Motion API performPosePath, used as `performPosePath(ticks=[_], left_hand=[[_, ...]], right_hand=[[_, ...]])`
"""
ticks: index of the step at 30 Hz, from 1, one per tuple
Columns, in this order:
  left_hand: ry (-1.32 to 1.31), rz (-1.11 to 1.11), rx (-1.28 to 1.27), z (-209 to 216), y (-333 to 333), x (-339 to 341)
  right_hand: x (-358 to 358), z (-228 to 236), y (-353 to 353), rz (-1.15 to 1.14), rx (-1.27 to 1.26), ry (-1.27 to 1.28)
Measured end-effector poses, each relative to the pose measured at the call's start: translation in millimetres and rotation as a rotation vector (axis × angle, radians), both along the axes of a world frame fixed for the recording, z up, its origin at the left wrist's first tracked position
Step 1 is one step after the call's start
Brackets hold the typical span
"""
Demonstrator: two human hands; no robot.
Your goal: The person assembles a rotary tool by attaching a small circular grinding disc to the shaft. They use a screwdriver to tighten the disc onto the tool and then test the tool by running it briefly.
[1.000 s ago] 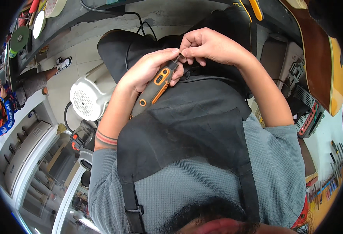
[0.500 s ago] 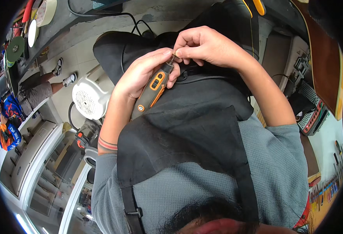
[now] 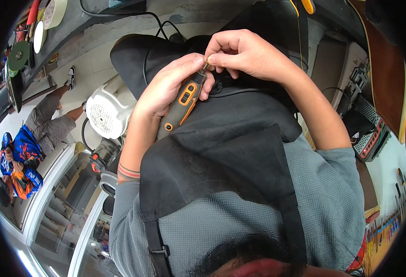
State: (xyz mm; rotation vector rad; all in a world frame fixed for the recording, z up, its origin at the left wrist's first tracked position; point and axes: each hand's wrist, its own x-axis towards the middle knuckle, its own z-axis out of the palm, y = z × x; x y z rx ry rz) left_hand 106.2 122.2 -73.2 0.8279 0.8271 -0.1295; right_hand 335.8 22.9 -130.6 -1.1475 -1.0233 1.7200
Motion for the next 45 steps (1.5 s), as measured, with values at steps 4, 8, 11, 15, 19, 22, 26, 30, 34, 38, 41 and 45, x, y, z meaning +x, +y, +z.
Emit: performPosePath(ticks=[4, 8, 11, 15, 19, 22, 26, 30, 34, 38, 41, 45], left_hand=[[0.01, 0.023, 0.019, -1.4, -3.8, -1.8], [-0.004, 0.02, 0.031, -3.1, -3.9, -2.6], [0.003, 0.023, 0.039, 0.3, -6.1, -1.7], [0.0, 0.005, 0.064, 2.0, -7.7, -1.9], [-0.006, 0.008, 0.083, 4.8, -11.4, -1.4], [-0.038, 0.017, 0.104, 4.9, -12.7, -2.0], [-0.088, 0.059, 0.127, 5.1, -17.5, -5.6], [-0.162, 0.155, 0.151, 6.8, -25.4, -7.1], [-0.204, 0.202, 0.201, 7.8, -30.3, -14.5], [-0.194, 0.185, 0.213, 11.9, -34.5, -12.3], [-0.205, 0.191, 0.239, 13.3, -37.4, -12.6], [-0.261, 0.21, 0.243, 13.2, -39.0, -16.9]], right_hand=[[-0.5, 1.9, -1.1, -0.001, 0.007, 0.016], [-3.1, 1.6, -1.7, -0.021, 0.01, 0.028], [-3.3, 3.1, -2.8, -0.019, 0.015, 0.028], [-2.3, 6.2, -4.5, -0.022, 0.015, 0.031], [-2.2, 6.5, -8.0, -0.057, 0.002, 0.08], [0.1, 4.0, -11.1, -0.086, -0.018, 0.087], [1.2, 3.7, -16.8, -0.146, -0.03, 0.138], [1.7, 5.9, -19.9, -0.178, -0.056, 0.185], [-9.4, 9.4, -17.7, -0.185, -0.105, 0.269], [-17.8, 11.0, -13.5, -0.145, -0.092, 0.3], [-23.5, 17.3, -10.4, -0.145, -0.099, 0.327], [-25.5, 21.9, -10.0, -0.13, -0.088, 0.329]])
